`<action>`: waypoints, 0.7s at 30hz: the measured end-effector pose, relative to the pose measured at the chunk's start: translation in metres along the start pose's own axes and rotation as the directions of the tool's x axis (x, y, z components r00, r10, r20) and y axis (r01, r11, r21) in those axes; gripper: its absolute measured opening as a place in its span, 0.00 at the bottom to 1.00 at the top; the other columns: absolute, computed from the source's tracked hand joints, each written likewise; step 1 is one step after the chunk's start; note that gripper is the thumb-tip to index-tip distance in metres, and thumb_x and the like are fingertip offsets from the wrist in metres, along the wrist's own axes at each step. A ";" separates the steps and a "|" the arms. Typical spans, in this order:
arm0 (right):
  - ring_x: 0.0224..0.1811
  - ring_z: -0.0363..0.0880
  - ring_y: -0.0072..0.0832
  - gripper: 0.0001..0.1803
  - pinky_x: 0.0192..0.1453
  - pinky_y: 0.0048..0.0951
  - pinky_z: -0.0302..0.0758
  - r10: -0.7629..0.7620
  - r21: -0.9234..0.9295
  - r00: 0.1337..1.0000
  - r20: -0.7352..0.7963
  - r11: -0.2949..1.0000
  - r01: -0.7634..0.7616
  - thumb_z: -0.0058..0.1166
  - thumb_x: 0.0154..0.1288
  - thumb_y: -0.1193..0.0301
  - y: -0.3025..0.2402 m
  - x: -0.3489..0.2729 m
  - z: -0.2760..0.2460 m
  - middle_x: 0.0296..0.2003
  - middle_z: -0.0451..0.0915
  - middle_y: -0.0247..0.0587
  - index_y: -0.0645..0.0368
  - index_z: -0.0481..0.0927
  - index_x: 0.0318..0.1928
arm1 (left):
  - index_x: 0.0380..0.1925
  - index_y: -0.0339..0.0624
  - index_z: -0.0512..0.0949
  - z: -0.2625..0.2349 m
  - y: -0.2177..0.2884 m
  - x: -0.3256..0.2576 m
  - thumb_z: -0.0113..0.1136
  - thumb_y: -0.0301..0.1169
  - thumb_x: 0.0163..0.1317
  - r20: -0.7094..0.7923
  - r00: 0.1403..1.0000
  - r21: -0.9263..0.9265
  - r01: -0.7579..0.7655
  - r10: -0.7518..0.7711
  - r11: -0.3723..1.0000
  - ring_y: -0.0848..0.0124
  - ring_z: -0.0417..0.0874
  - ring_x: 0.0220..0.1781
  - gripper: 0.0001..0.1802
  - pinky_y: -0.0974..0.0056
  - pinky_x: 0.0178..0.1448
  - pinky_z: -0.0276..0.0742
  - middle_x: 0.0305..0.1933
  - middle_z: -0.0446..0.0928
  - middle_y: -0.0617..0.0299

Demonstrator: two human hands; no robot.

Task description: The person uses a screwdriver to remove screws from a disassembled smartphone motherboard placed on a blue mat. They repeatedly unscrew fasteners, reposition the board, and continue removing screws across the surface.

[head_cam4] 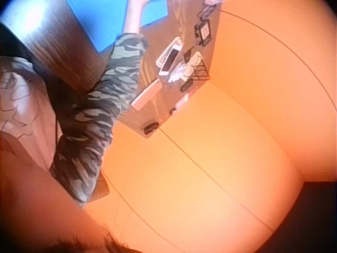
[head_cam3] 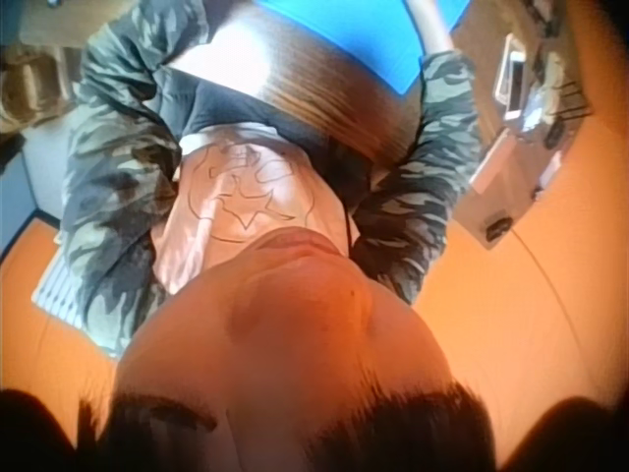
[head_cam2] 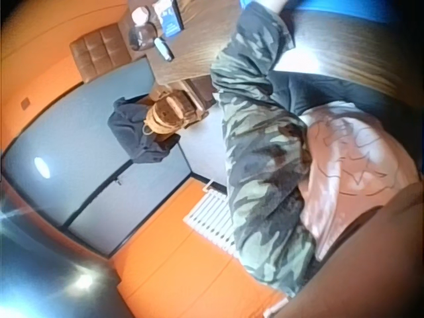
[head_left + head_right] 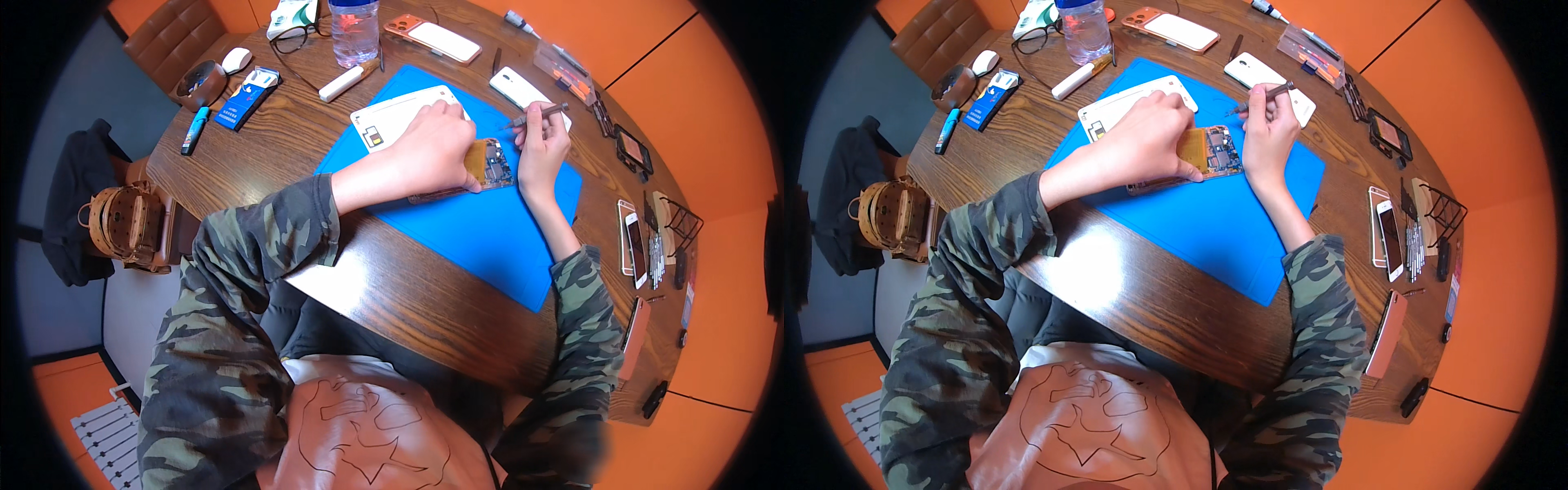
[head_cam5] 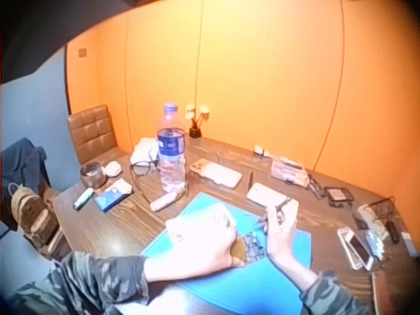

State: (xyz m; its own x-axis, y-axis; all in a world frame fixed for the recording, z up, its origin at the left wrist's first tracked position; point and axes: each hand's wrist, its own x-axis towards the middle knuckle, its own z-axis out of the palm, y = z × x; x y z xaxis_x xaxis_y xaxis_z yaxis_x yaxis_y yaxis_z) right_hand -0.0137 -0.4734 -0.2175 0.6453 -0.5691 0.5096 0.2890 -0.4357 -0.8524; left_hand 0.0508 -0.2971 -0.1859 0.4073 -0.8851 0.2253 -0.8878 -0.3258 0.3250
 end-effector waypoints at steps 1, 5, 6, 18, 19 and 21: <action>0.22 0.70 0.13 0.15 0.24 0.17 0.63 0.003 0.005 1.000 -0.007 1.000 -0.003 0.49 0.78 0.62 0.000 0.000 0.000 0.22 0.75 0.30 0.61 0.76 0.41 | 0.38 0.32 0.81 -0.003 -0.002 0.001 0.80 0.49 0.41 0.037 0.999 -0.056 -0.016 0.018 0.998 0.53 0.80 0.47 0.33 0.54 0.58 0.74 0.37 0.79 0.49; 0.22 0.69 0.13 0.16 0.25 0.17 0.64 0.004 -0.009 1.000 -0.015 1.000 -0.004 0.48 0.78 0.59 0.002 0.001 -0.002 0.23 0.75 0.30 0.61 0.76 0.41 | 0.39 0.33 0.82 -0.027 -0.031 0.014 0.75 0.50 0.52 0.136 0.988 -0.457 0.124 -0.068 0.881 0.66 0.86 0.36 0.29 0.60 0.41 0.81 0.33 0.84 0.53; 0.22 0.69 0.13 0.17 0.25 0.17 0.64 -0.002 -0.006 1.000 -0.020 1.000 0.002 0.47 0.78 0.59 0.002 0.002 -0.002 0.23 0.75 0.30 0.61 0.75 0.41 | 0.40 0.34 0.83 -0.033 -0.042 0.018 0.71 0.54 0.57 0.157 0.974 -0.542 0.225 -0.165 0.810 0.72 0.86 0.38 0.30 0.64 0.38 0.80 0.34 0.84 0.56; 0.22 0.68 0.13 0.15 0.26 0.18 0.63 0.017 0.031 0.999 -0.035 0.999 -0.016 0.47 0.79 0.61 0.005 0.001 -0.004 0.23 0.74 0.30 0.62 0.76 0.39 | 0.45 0.32 0.83 -0.017 -0.091 0.017 0.78 0.52 0.44 -0.022 0.974 -0.124 0.221 -0.225 0.967 0.55 0.86 0.46 0.36 0.56 0.50 0.80 0.43 0.83 0.44; 0.22 0.68 0.13 0.16 0.25 0.18 0.63 0.020 0.049 0.999 -0.045 0.999 -0.018 0.46 0.79 0.61 0.006 0.002 -0.004 0.23 0.74 0.30 0.61 0.75 0.39 | 0.44 0.32 0.83 -0.016 -0.091 0.016 0.78 0.53 0.44 -0.080 0.975 -0.069 0.202 -0.207 0.977 0.55 0.85 0.46 0.37 0.56 0.50 0.80 0.42 0.83 0.44; 0.21 0.68 0.13 0.17 0.25 0.19 0.63 0.040 0.079 0.996 -0.080 0.996 -0.033 0.45 0.79 0.60 0.007 0.003 -0.005 0.22 0.74 0.31 0.61 0.75 0.39 | 0.44 0.32 0.82 -0.015 -0.091 0.014 0.77 0.56 0.44 -0.127 0.964 -0.058 0.229 -0.234 0.972 0.53 0.85 0.46 0.38 0.55 0.49 0.80 0.41 0.82 0.44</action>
State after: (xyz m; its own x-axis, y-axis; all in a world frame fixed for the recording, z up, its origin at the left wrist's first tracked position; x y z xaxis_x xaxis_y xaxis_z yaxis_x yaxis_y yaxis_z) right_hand -0.0136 -0.4820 -0.2217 0.5979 -0.6396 0.4832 0.3222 -0.3602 -0.8755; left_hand 0.1400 -0.2745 -0.1984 0.6279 -0.7343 0.2579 -0.7571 -0.4996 0.4209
